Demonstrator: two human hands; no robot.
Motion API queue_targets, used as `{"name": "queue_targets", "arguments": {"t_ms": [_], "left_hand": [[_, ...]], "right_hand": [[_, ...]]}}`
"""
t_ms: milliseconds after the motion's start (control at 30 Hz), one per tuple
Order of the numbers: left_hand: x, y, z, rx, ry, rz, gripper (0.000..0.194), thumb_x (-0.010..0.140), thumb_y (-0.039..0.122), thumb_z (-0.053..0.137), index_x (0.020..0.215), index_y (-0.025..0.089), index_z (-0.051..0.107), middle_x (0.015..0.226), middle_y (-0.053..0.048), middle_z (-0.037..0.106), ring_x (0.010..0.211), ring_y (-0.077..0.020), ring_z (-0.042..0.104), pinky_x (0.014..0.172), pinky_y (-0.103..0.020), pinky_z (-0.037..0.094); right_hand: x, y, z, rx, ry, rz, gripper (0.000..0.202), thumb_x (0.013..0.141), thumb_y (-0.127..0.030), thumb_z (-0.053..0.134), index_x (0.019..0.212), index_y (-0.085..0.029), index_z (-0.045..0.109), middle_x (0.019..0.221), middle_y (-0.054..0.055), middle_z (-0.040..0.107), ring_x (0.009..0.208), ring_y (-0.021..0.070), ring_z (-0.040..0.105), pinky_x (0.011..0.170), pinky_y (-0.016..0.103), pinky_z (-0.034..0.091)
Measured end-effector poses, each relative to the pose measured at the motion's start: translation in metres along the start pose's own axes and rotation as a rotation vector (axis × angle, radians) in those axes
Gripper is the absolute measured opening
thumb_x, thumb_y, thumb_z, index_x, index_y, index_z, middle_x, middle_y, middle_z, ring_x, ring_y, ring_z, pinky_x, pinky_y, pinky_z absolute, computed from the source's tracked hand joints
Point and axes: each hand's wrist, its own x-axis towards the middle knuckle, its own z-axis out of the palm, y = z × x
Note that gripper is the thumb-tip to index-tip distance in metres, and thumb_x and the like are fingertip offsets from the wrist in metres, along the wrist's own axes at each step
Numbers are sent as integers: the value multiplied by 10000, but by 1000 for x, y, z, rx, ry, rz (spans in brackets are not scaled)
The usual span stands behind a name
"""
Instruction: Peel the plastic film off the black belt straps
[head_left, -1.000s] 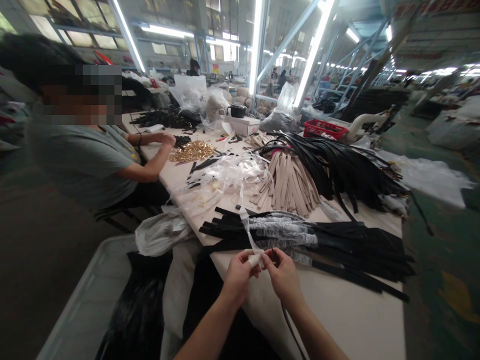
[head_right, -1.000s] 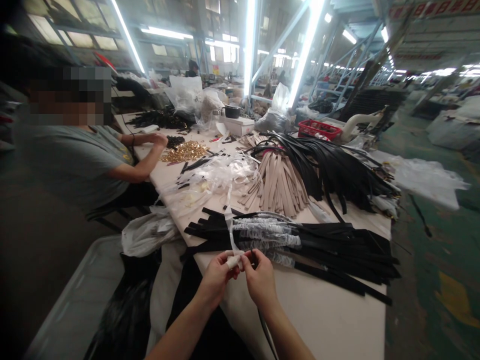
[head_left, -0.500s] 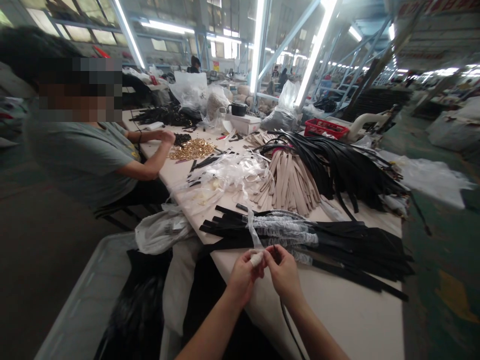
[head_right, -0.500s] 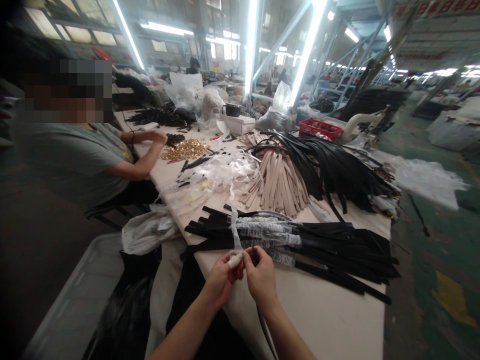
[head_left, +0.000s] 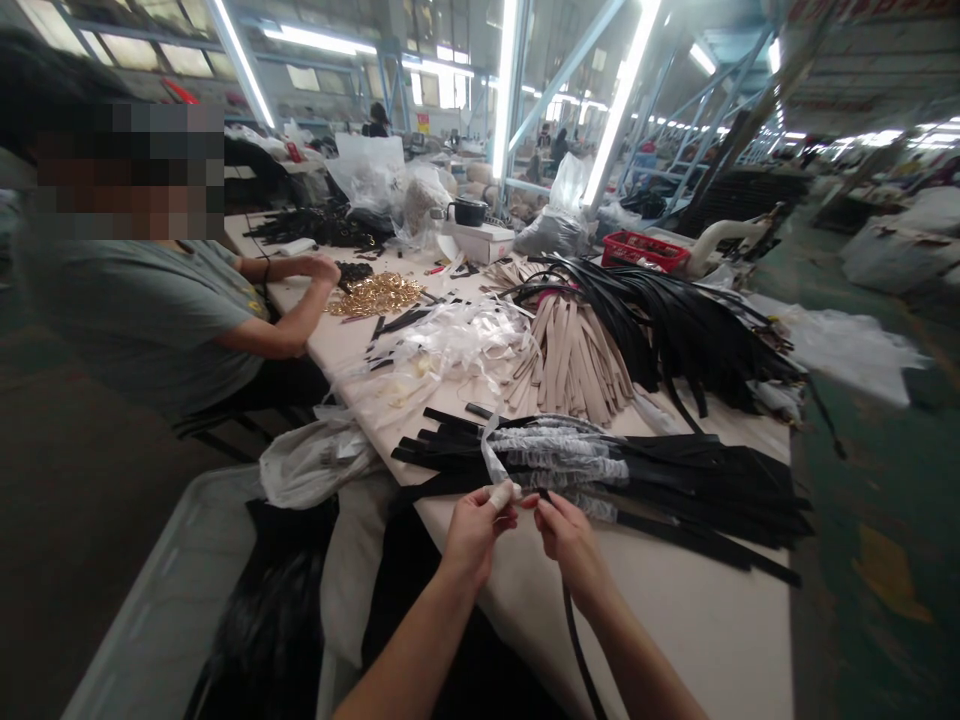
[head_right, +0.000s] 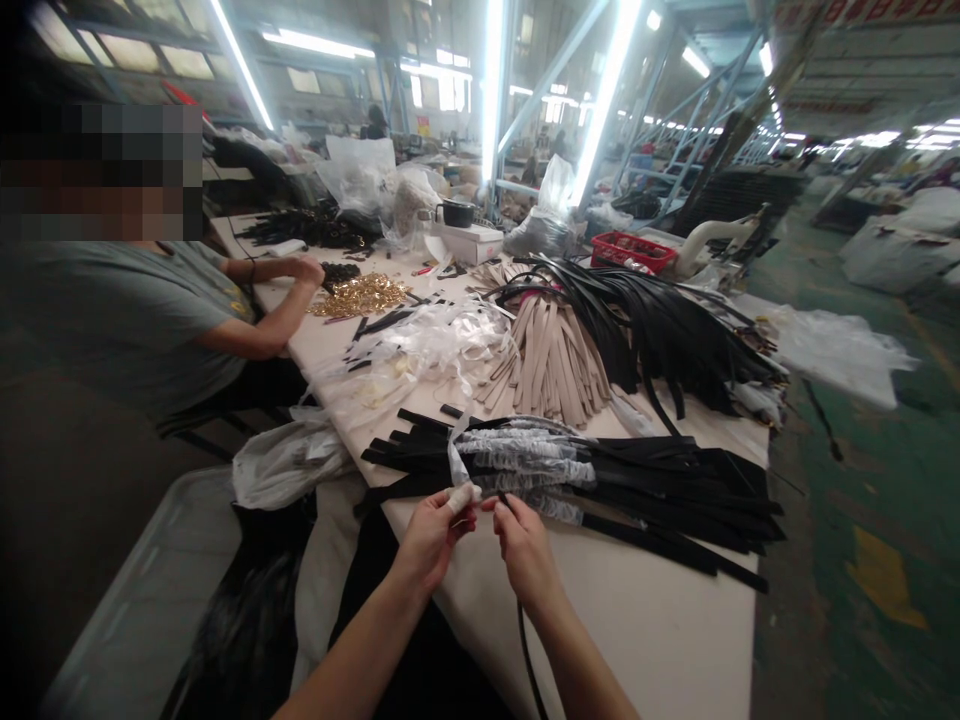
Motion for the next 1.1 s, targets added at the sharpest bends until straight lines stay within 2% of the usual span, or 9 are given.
{"name": "queue_targets", "arguments": {"t_ms": [100,200,267,333,467,700,833,1000,1100], "left_hand": [[2,3,3,-39,8,11,334,637,400,880,720,109,740,678,-41,666,547,-85,543,588,-229,466],[3,3,6,-20,9,42,327,646,398,873,702,106,738,665,-38,658,532,-72,512,532,-204,411],[2,2,9,3,11,50,322,649,394,870,687,103,738,619,-24,633,481,-51,454,487,-197,361],[1,2,11,12,10,45,323,647,400,868,697,105,747,593,-18,620,470,-58,455,487,-205,367],[-2,6,12,18,-3,44,331,637,409,871,742,113,768,631,-41,651,551,-111,549,538,-227,427],[2,13,4,49,-13,55,345,685,428,837,772,99,784,688,-68,687,525,-79,489,523,-217,384],[2,14,5,40,-16,40,319,680,415,843,772,114,788,713,-73,703,581,-97,534,554,-212,401],[-3,15,6,39,-68,39,308,705,414,828,761,116,778,702,-63,693,592,-99,561,569,-204,431],[-8,12,3,124,-177,-24,387,755,487,770,751,100,762,602,-62,657,468,-106,535,467,-223,390]], "right_hand": [[-10,-3,1,141,-228,98,511,868,-642,542,944,-151,664,608,-30,552,390,67,359,366,196,264],[-14,-5,7,189,-315,155,546,883,-674,505,937,-148,642,505,-35,562,320,58,319,327,185,226],[-13,-4,12,232,-321,191,524,877,-662,537,907,-147,633,467,-54,531,307,35,253,327,175,155],[-9,-2,16,272,-322,214,502,861,-652,577,872,-151,619,463,-63,516,313,23,225,335,177,125],[-4,-1,18,288,-319,225,486,836,-648,616,832,-163,589,485,-56,529,322,20,232,341,179,125],[-10,-6,20,163,-280,176,481,887,-622,551,904,-146,620,485,-55,529,330,27,254,342,173,133],[-7,-4,24,130,-271,158,501,882,-639,539,878,-143,611,460,-57,520,315,35,275,328,173,161],[-4,-2,25,201,-291,183,474,882,-614,566,878,-142,606,476,-57,526,317,27,257,329,169,144],[-2,-5,23,255,-327,236,441,852,-583,628,790,-149,582,462,-59,511,316,20,237,331,169,129]]}}
